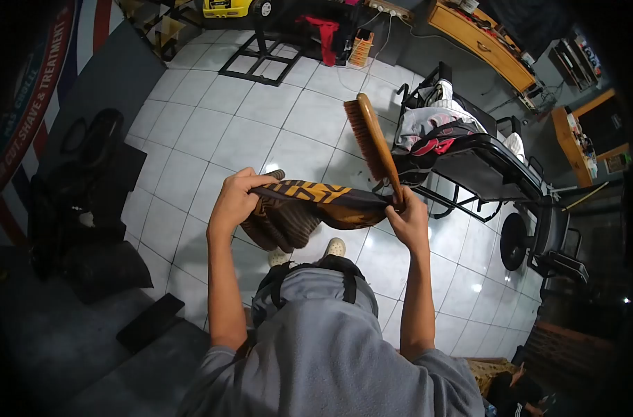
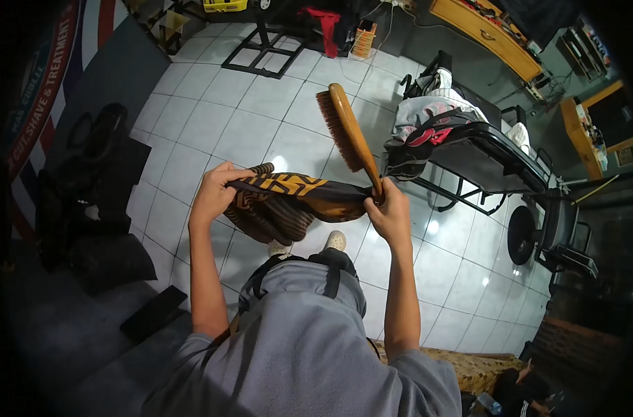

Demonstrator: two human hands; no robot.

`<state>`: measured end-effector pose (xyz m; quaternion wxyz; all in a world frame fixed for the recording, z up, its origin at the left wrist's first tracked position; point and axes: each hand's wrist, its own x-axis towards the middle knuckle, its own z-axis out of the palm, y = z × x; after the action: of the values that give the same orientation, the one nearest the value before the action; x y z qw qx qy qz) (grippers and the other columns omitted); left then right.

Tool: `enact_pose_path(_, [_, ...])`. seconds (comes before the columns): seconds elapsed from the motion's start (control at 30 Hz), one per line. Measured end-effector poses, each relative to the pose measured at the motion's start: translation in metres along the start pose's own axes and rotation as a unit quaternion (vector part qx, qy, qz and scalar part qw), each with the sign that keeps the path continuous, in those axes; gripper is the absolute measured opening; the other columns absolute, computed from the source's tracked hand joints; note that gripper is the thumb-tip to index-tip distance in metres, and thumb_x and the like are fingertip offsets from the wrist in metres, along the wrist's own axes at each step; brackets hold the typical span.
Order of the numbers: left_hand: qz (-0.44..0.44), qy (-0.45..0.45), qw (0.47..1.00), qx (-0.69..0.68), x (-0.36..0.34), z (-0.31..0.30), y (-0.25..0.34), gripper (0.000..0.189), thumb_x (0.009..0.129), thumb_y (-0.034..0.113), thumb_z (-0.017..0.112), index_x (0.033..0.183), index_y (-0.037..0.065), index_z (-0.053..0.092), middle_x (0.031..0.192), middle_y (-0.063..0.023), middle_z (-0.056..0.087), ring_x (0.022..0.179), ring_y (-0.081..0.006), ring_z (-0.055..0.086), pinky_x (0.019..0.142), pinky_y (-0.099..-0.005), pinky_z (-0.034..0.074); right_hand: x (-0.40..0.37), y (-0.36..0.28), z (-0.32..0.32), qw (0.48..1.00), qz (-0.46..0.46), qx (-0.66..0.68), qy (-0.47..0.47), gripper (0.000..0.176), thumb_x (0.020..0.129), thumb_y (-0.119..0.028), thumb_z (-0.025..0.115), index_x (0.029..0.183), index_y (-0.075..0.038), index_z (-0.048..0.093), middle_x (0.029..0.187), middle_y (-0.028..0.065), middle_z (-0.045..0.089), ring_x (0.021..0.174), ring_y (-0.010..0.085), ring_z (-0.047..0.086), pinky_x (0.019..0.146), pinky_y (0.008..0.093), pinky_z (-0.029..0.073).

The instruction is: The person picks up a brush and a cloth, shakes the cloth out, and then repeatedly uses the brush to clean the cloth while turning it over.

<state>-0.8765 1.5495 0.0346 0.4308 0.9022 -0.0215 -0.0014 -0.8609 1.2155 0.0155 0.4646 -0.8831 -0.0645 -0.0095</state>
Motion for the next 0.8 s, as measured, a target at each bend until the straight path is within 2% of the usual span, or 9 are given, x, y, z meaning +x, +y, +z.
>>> enact_pose_path(0.07, [-0.004,-0.006,1.000,0.007,-0.003,0.000,0.000,0.046,0.064,-0.008,0.048,0.104,0.005,0.066,0.074,-0.0133,0.053,0.069,-0.0280,0.053,0.066,-0.0315,0.043,0.001,-0.003,0.004,0.999,-0.023,-0.023,0.019,0.012,0.072,-0.005,0.056,0.076,-0.001,0.046,0.058,0.0068,0.040,0.054,0.0123,0.037,0.050,0.0273,0.034])
enact_pose_path(0.33, [0.071,0.018,0.996,0.049,-0.004,0.023,-0.045,0.042,0.066,-0.007,0.052,0.106,0.003,0.061,0.092,-0.0139,0.063,0.091,-0.0295,0.059,0.082,-0.0337,0.047,-0.008,-0.035,0.010,0.987,-0.016,0.157,-0.037,0.011,0.074,-0.005,0.056,0.080,0.000,0.048,0.064,0.0015,0.043,0.060,0.0080,0.039,0.054,0.0227,0.036])
enact_pose_path(0.43, [0.006,-0.079,0.995,-0.061,-0.002,0.043,-0.003,0.051,0.070,-0.002,0.061,0.119,0.008,0.053,0.097,-0.0165,0.062,0.094,-0.0342,0.056,0.087,-0.0395,0.044,-0.007,-0.047,0.016,0.980,-0.030,0.187,-0.061,0.011,0.074,-0.005,0.056,0.081,0.000,0.049,0.066,0.0020,0.045,0.062,0.0081,0.042,0.056,0.0229,0.037])
enact_pose_path(0.5, [0.123,-0.081,0.983,0.105,-0.004,0.076,0.002,0.056,0.072,0.000,0.063,0.125,0.010,0.048,0.099,-0.0168,0.062,0.093,-0.0329,0.057,0.086,-0.0401,0.045,-0.004,-0.060,0.017,0.980,-0.039,0.178,-0.078,0.011,0.074,-0.005,0.056,0.080,0.000,0.048,0.066,0.0030,0.047,0.063,0.0083,0.043,0.056,0.0239,0.038])
enact_pose_path(0.53, [0.160,-0.094,0.979,0.085,-0.002,0.092,0.003,0.056,0.071,-0.003,0.059,0.125,0.009,0.049,0.101,-0.0171,0.061,0.090,-0.0338,0.058,0.083,-0.0409,0.046,-0.001,-0.056,0.020,0.985,-0.080,0.137,-0.068,0.010,0.073,-0.004,0.055,0.077,0.000,0.047,0.062,0.0046,0.047,0.058,0.0090,0.043,0.053,0.0247,0.038])
enact_pose_path(0.63, [0.188,0.029,0.979,-0.070,0.002,0.110,0.008,0.030,0.073,-0.006,0.051,0.102,0.000,0.057,0.093,-0.0202,0.059,0.085,-0.0367,0.058,0.076,-0.0401,0.047,-0.004,-0.056,0.012,0.985,-0.036,0.106,-0.129,0.015,0.076,-0.008,0.059,0.075,-0.001,0.046,0.057,0.0057,0.045,0.052,0.0100,0.041,0.049,0.0252,0.037])
enact_pose_path(0.67, [0.156,0.071,0.981,-0.095,0.003,0.110,0.012,0.025,0.074,-0.005,0.050,0.098,-0.001,0.056,0.090,-0.0202,0.059,0.083,-0.0364,0.058,0.074,-0.0401,0.047,-0.006,-0.061,0.008,0.986,-0.069,0.073,-0.134,0.021,0.085,-0.015,0.058,0.075,-0.001,0.047,0.054,0.0045,0.045,0.048,0.0095,0.041,0.046,0.0255,0.036])
enact_pose_path(0.73, [0.085,0.155,0.974,-0.141,0.004,0.108,0.018,0.016,0.075,-0.004,0.048,0.090,-0.003,0.055,0.085,-0.0202,0.059,0.079,-0.0358,0.059,0.071,-0.0401,0.047,-0.012,-0.056,0.012,0.984,0.024,0.129,-0.122,0.028,0.092,-0.024,0.051,0.076,-0.002,0.047,0.059,0.0019,0.046,0.054,0.0085,0.041,0.050,0.0249,0.038])
enact_pose_path(0.8, [0.100,0.169,0.972,-0.128,0.004,0.099,0.032,0.011,0.077,0.000,0.051,0.087,-0.002,0.054,0.078,-0.0164,0.060,0.071,-0.0320,0.061,0.061,-0.0357,0.048,-0.021,-0.036,0.022,0.970,0.115,0.168,-0.136,0.039,0.100,-0.032,0.035,0.082,-0.002,0.052,0.070,0.0010,0.052,0.065,0.0079,0.049,0.060,0.0249,0.044])
